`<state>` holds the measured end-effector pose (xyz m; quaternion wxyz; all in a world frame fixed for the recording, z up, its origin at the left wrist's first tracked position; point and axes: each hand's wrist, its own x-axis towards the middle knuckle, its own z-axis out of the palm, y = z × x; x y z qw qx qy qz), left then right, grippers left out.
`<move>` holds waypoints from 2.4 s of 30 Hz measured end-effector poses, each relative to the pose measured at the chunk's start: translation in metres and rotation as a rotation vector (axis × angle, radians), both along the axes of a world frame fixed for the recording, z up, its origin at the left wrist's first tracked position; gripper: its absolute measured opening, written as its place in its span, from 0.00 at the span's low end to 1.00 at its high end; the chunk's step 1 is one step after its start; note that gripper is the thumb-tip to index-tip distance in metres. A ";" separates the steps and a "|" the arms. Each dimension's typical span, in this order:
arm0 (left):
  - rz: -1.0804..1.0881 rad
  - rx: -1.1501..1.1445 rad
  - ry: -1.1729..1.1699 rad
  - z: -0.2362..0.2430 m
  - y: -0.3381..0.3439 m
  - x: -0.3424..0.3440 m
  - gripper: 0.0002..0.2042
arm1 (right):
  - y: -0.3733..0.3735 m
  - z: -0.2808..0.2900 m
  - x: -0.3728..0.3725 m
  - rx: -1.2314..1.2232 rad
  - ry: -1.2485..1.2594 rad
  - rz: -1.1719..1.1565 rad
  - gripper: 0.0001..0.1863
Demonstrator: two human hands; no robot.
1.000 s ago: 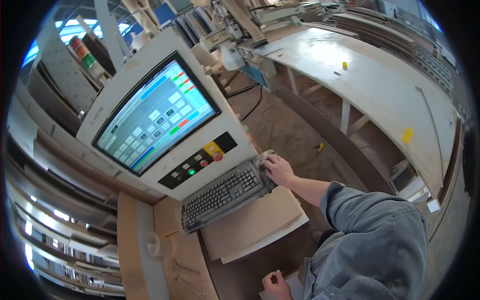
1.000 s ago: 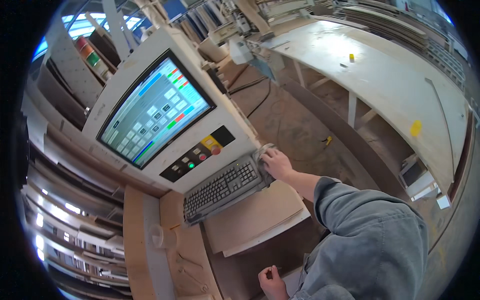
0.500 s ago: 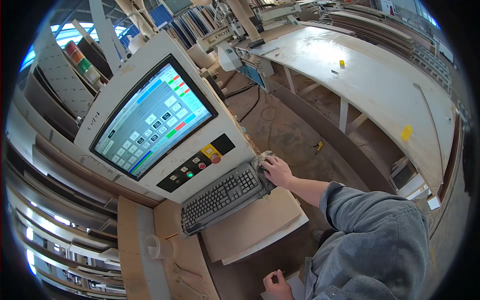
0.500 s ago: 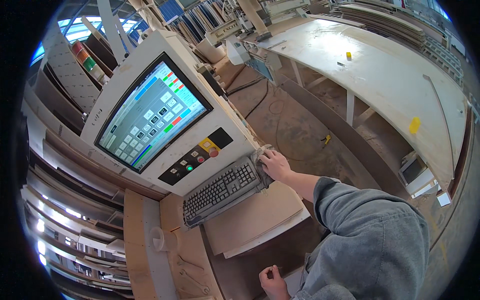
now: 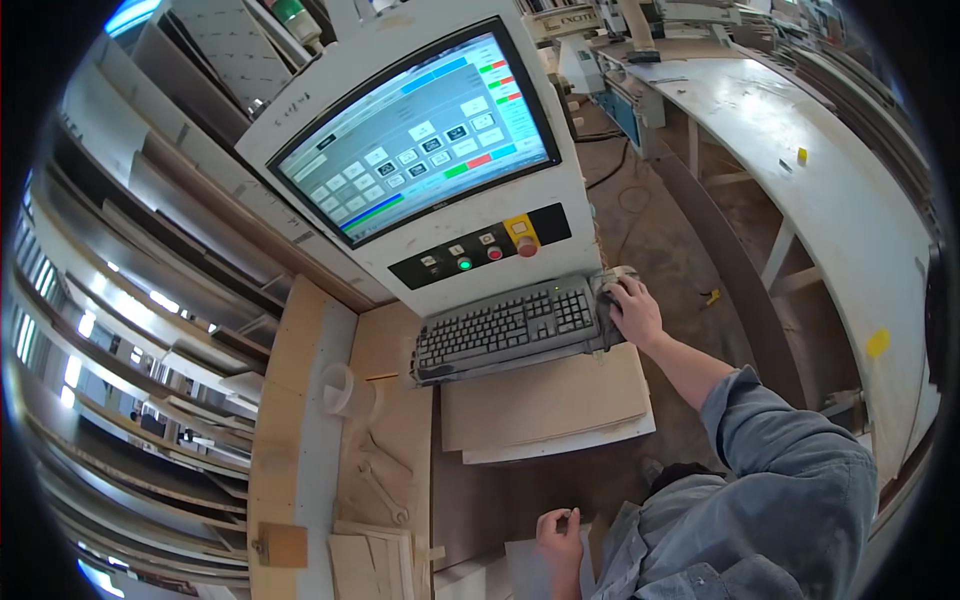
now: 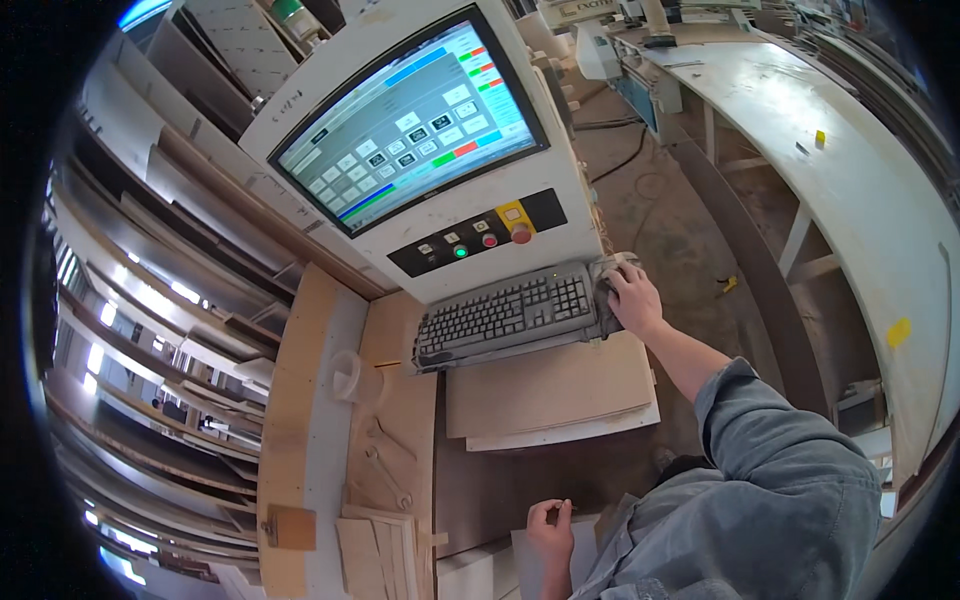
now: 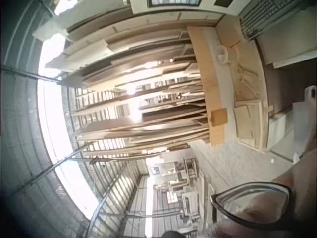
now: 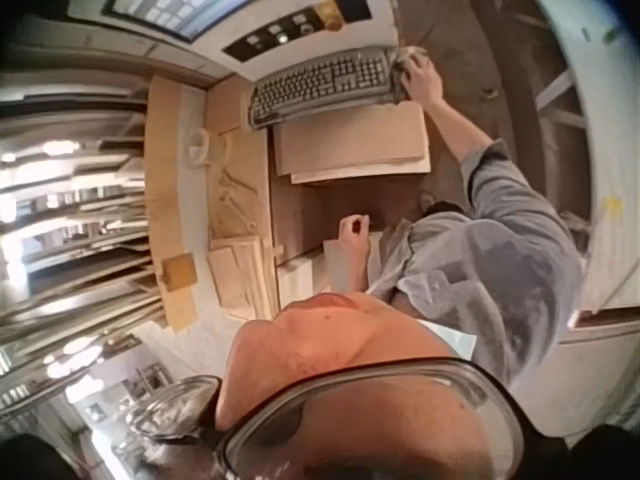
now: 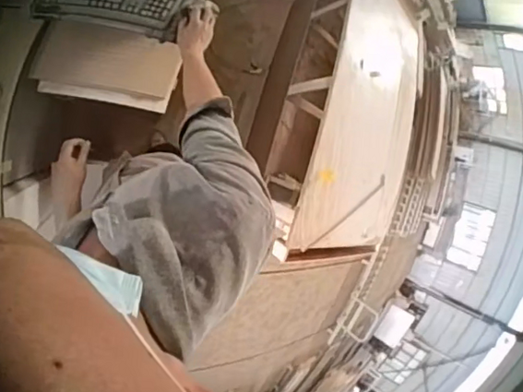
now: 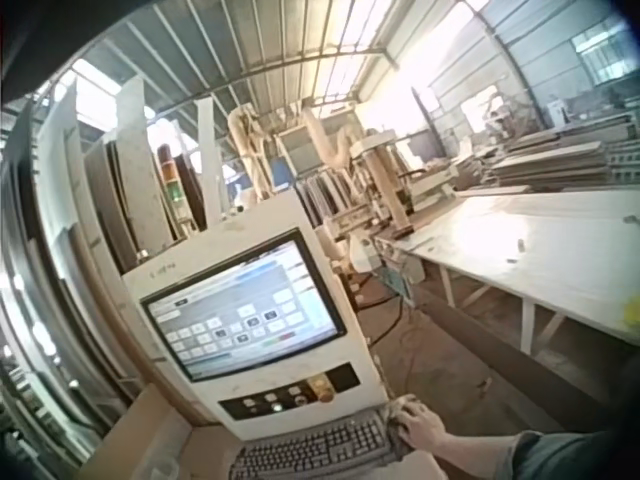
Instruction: The recorder operates a computer control panel for a woodworking machine and performs manual adjustments using a wrench.
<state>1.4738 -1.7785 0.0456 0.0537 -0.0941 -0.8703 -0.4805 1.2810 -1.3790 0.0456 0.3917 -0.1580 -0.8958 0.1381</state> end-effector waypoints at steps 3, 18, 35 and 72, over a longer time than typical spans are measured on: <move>0.014 0.016 -0.022 0.004 0.000 0.003 0.07 | -0.005 0.001 -0.002 -0.024 -0.031 -0.014 0.23; -0.022 0.025 -0.059 0.007 0.001 -0.001 0.06 | 0.002 -0.003 0.002 -0.005 -0.044 -0.050 0.24; 0.019 -0.132 -0.150 -0.009 0.001 -0.001 0.15 | 0.002 -0.002 0.000 0.047 0.041 -0.069 0.20; -0.511 0.171 -0.160 0.023 0.418 -0.102 0.06 | 0.195 0.014 0.135 -0.824 -0.135 0.611 0.11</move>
